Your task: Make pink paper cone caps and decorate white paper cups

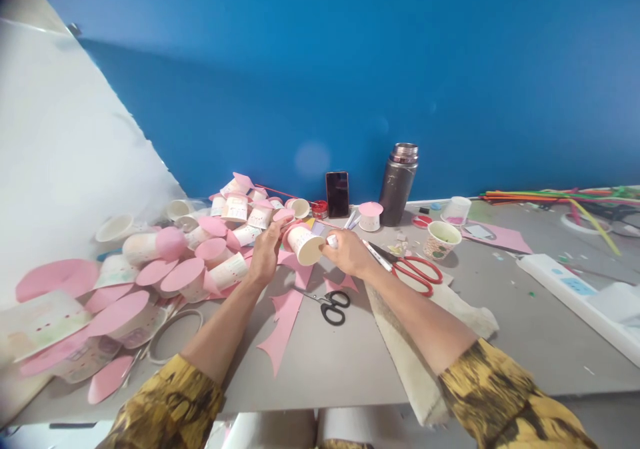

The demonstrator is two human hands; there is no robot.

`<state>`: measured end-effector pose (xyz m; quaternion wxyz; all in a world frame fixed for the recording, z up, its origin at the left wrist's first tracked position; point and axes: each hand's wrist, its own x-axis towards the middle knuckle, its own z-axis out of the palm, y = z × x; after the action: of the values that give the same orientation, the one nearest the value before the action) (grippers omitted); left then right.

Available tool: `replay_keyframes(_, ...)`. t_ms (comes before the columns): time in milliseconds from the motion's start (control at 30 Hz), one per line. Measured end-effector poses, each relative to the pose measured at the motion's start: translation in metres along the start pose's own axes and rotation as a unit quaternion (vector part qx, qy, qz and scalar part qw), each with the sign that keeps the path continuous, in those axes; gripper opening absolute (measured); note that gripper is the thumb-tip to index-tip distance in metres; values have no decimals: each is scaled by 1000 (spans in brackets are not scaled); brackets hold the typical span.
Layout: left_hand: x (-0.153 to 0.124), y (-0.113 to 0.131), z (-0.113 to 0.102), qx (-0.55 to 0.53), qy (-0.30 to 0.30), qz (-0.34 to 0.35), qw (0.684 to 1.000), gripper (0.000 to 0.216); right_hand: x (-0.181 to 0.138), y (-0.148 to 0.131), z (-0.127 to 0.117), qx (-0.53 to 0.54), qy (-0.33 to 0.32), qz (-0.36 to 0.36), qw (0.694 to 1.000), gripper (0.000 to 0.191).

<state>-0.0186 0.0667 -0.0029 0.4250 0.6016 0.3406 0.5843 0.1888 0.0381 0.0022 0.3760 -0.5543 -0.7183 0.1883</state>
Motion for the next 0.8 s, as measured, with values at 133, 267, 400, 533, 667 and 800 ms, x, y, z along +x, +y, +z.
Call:
replay_keyframes(133,3,-2,0,-77,7,-6,997,64,-1,-2,0,-22,10,-6,1000,24)
replay_keyframes(267,1,-3,-1,-79,-13,-23,997,66,0,-1,2,-55,21,-27,998,24)
replay_keyframes(400,1,1,-1,-86,5,0,996,64,-1,5,5,-113,63,-60,990,22)
replay_keyframes(533,4,3,-2,-77,132,-68,986,44,-2,13,7,-191,136,-104,967,17)
replay_keyframes(667,-2,5,4,-94,84,-251,960,25,0,19,2,-258,187,-149,936,21)
replay_keyframes(800,-16,13,22,-165,-20,-349,922,22,0,18,-2,-301,223,-193,907,25)
